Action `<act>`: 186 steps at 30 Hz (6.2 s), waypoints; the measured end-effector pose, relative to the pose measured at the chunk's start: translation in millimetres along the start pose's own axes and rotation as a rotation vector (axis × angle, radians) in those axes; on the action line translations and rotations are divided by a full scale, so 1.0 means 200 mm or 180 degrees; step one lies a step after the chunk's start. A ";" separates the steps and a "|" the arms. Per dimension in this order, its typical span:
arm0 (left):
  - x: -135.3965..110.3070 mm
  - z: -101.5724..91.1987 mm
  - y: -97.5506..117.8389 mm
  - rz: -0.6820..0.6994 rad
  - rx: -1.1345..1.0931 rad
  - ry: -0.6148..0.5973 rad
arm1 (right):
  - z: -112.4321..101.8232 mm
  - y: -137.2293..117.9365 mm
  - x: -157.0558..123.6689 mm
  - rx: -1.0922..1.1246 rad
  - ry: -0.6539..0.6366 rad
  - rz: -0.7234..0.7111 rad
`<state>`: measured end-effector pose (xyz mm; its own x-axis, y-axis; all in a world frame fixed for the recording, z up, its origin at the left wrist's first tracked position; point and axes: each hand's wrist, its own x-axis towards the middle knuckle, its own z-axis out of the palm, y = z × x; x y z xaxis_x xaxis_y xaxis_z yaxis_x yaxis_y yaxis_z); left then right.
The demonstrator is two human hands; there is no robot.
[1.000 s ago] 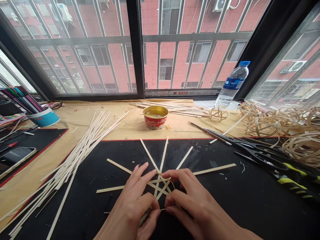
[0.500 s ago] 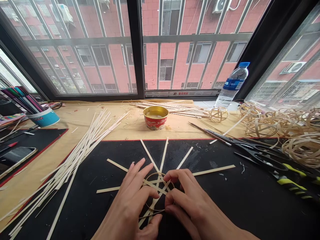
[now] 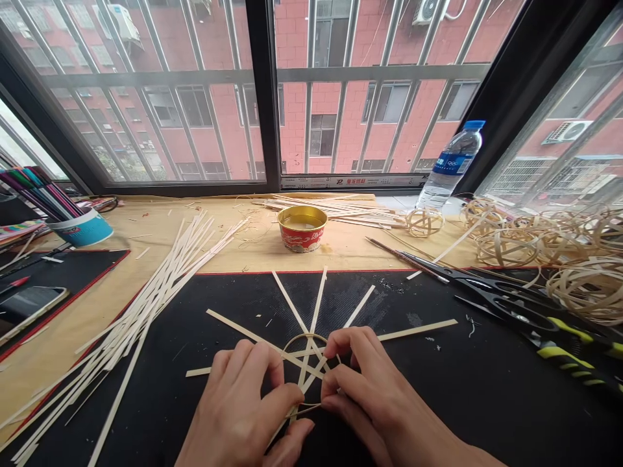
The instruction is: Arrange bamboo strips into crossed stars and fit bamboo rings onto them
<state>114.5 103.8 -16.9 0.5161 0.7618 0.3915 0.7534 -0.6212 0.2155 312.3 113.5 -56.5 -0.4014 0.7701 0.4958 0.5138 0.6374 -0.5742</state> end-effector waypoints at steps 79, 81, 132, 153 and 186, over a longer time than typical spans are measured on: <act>0.06 -0.04 0.06 0.0806 -0.0224 0.0112 | -0.17 -0.08 0.03 -0.0414 -0.0143 -0.0372; 0.06 -0.03 0.06 0.0783 -0.0259 0.0056 | -0.16 -0.07 0.03 -0.0353 -0.0183 -0.0343; 0.11 -0.04 -0.04 0.0120 -0.0706 0.0435 | -0.87 0.32 -0.12 -0.1706 -0.0143 0.0854; 0.12 -0.06 -0.06 0.0457 -0.0641 0.0956 | -0.82 0.44 -0.11 -0.1498 -0.0306 0.1495; 0.10 -0.06 -0.02 0.0067 -0.1418 0.0787 | -0.69 0.38 -0.07 -0.1983 -0.0581 0.0791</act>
<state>116.5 119.7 0.1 0.3770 0.7155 0.5882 0.4692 -0.6950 0.5448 461.3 147.9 -18.0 -0.3086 0.9179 0.2494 0.9245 0.3511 -0.1483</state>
